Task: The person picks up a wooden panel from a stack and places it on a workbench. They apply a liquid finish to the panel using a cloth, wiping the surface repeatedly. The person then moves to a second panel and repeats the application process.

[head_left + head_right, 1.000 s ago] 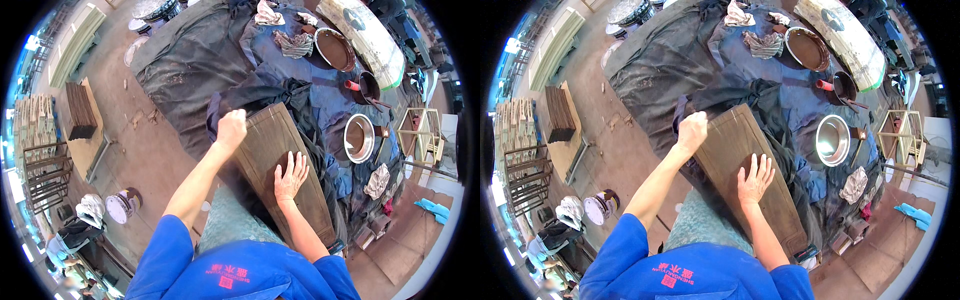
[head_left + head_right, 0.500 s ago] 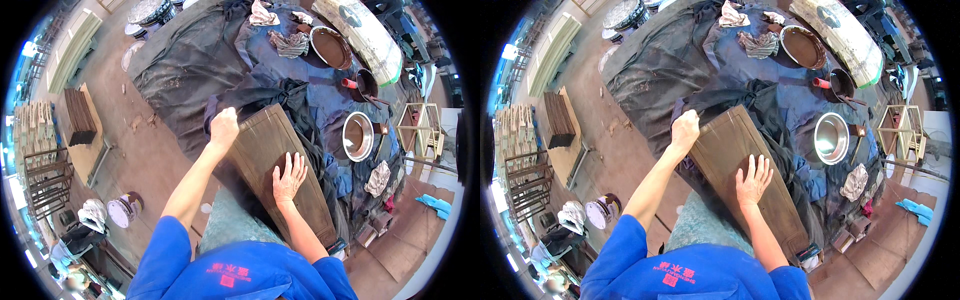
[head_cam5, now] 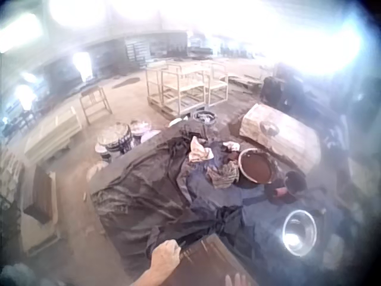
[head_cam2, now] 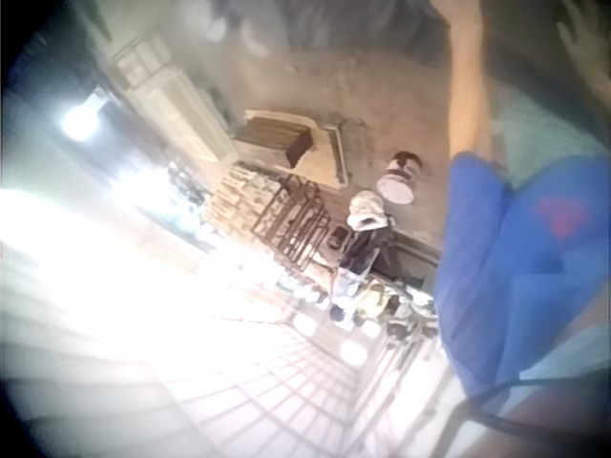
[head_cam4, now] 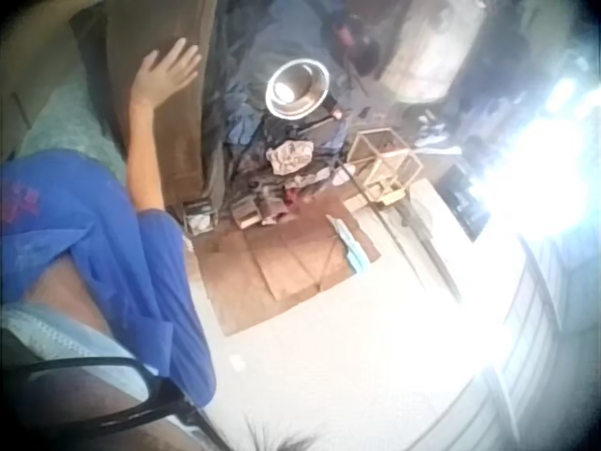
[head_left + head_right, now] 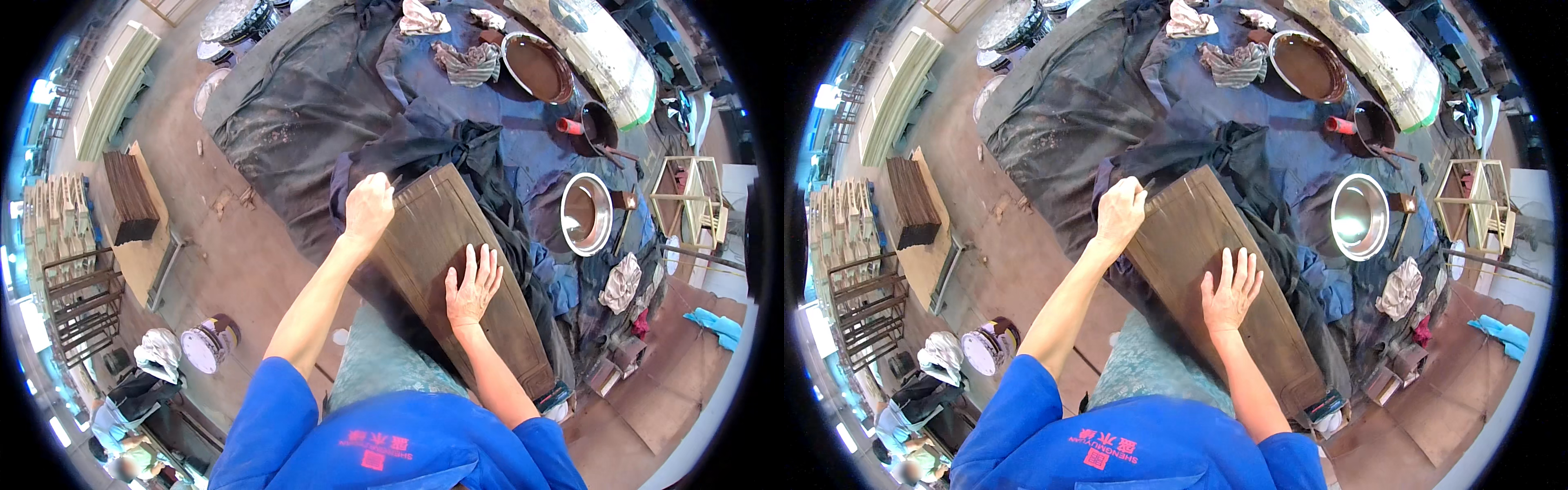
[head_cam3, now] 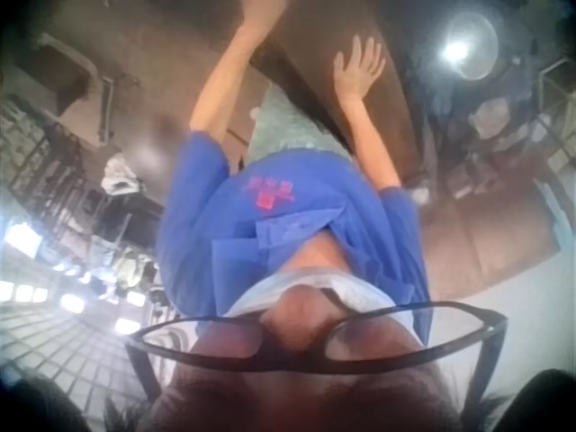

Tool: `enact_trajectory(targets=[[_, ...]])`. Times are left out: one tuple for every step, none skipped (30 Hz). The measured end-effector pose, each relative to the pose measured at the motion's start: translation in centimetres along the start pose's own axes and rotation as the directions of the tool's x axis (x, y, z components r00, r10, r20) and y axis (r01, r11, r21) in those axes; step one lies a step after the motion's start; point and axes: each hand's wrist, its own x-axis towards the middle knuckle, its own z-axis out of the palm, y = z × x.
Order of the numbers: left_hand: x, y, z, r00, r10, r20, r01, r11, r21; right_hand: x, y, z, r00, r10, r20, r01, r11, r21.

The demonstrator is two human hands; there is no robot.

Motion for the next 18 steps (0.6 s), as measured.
enact_trajectory(targets=[[-0.2, 0.5, 0.0, 0.999, 0.047, -0.007, -0.047, 0.999, -0.001, 0.1, 0.0, 0.2, 1.0, 0.005, -0.001, -0.005, 1.0, 0.003], [-0.3, 1.2, 0.1, 0.996, 0.09, -0.024, -0.09, 0.996, -0.003, 0.3, 0.0, 0.1, 1.0, 0.002, -0.004, -0.002, 1.0, 0.004], [-0.3, 1.7, 0.5, 0.99, 0.133, -0.04, -0.134, 0.991, -0.004, 0.2, 0.0, 0.3, 1.0, -0.002, 0.003, 0.002, 1.0, -0.006], [-0.5, 1.9, 1.2, 0.986, 0.165, -0.011, -0.165, 0.986, 0.03, 0.3, 0.0, 0.2, 1.0, -0.006, -0.001, 0.006, 1.0, -0.005], [-0.2, 1.7, 1.5, 0.986, 0.167, -0.008, -0.167, 0.984, 0.065, 0.5, -0.1, 0.0, 1.0, -0.01, -0.005, 0.01, 1.0, -0.004], [0.3, 1.4, 1.8, 0.986, 0.169, -0.004, -0.168, 0.981, 0.101, 0.5, -0.2, -0.1, 1.0, -0.014, -0.008, 0.014, 1.0, -0.002], [0.3, 1.1, 1.9, 0.99, 0.139, 0.013, -0.14, 0.982, 0.126, 0.3, -0.2, 0.0, 1.0, -0.012, -0.002, 0.012, 1.0, -0.003], [0.6, 0.9, 1.9, 0.993, 0.114, 0.026, -0.116, 0.982, 0.152, 0.2, -0.2, 0.0, 1.0, -0.008, -0.001, 0.008, 1.0, -0.003], [0.8, 0.5, 1.9, 0.995, 0.088, 0.039, -0.093, 0.98, 0.178, 0.2, -0.1, 0.0, 1.0, -0.005, 0.0, 0.005, 1.0, -0.003], [1.0, -0.5, 1.8, 0.998, 0.059, -0.002, -0.058, 0.984, 0.17, 0.3, 0.0, 0.0, 1.0, -0.011, -0.005, 0.011, 1.0, -0.002], [1.1, -0.1, 1.4, 0.997, 0.069, -0.015, -0.066, 0.988, 0.142, 0.5, 0.0, 0.1, 1.0, -0.011, -0.013, 0.011, 1.0, 0.001], [0.5, 0.6, 0.8, 0.997, 0.07, -0.016, -0.068, 0.992, 0.11, 0.1, 0.1, 0.1, 1.0, -0.006, -0.007, 0.006, 1.0, -0.001], [0.5, 1.5, 0.7, 0.993, 0.119, 0.012, -0.12, 0.988, 0.093, -0.2, 0.1, 0.1, 1.0, 0.004, -0.005, -0.004, 1.0, -0.002], [0.6, 2.2, 0.7, 0.986, 0.163, 0.024, -0.165, 0.983, 0.079, 0.2, 0.1, 0.1, 1.0, -0.001, -0.009, 0.001, 1.0, -0.002], [0.1, 1.7, 2.0, 0.975, 0.222, 0.014, -0.223, 0.97, 0.099, 0.5, 0.0, 0.1, 1.0, -0.006, -0.013, 0.006, 1.0, -0.001], [-0.2, 1.5, 2.6, 0.972, 0.234, 0.006, -0.234, 0.968, 0.087, 0.5, 0.0, 0.1, 1.0, -0.011, -0.015, 0.011, 1.0, 0.002], [0.3, 1.1, 2.8, 0.977, 0.214, 0.003, -0.213, 0.971, 0.109, 0.6, 0.0, 0.1, 1.0, -0.014, -0.019, 0.014, 1.0, 0.004], [0.9, 0.4, 2.8, 0.982, 0.189, 0.001, -0.188, 0.973, 0.133, 0.4, -0.1, 0.0, 1.0, -0.019, -0.019, 0.019, 1.0, 0.009]])
